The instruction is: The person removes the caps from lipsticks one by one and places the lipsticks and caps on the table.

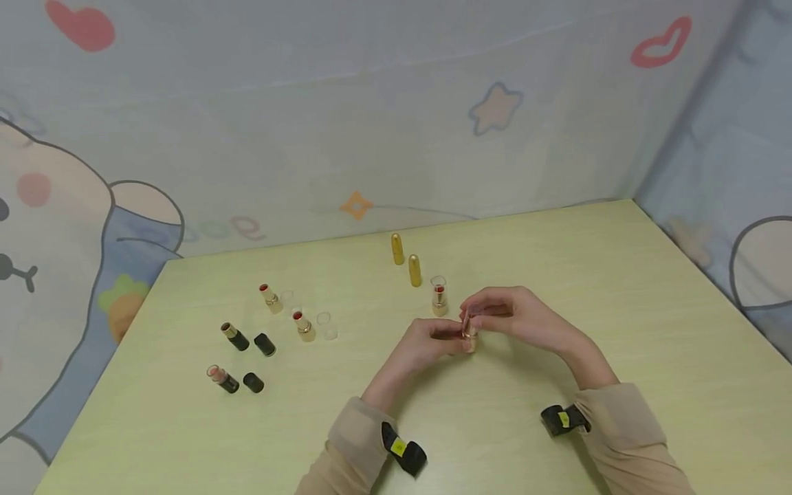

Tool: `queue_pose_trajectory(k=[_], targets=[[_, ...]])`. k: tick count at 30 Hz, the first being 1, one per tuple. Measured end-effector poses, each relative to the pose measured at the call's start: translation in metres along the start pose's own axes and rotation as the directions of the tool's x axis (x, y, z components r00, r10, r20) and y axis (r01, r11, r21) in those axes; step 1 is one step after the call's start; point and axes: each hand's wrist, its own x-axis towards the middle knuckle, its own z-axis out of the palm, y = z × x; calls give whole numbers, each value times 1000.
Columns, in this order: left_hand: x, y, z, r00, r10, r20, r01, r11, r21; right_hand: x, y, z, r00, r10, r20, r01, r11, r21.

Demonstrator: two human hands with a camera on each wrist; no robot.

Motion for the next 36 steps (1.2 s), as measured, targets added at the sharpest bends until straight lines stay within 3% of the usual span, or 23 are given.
queue_pose_trajectory(k=[17,28,36], targets=[[0,-2,-9,990,-3,138,13,998,-66,-1,-3,1,997,56,-59,-53,998,42],[-1,-1,-11,992,-12,126,20,998,-59,1,-2,0,993,89,-75,-88,996,16],[-2,0,-12,991,-9,137,20,997,-77,2,-3,1,994,89,-60,-85,994,71]])
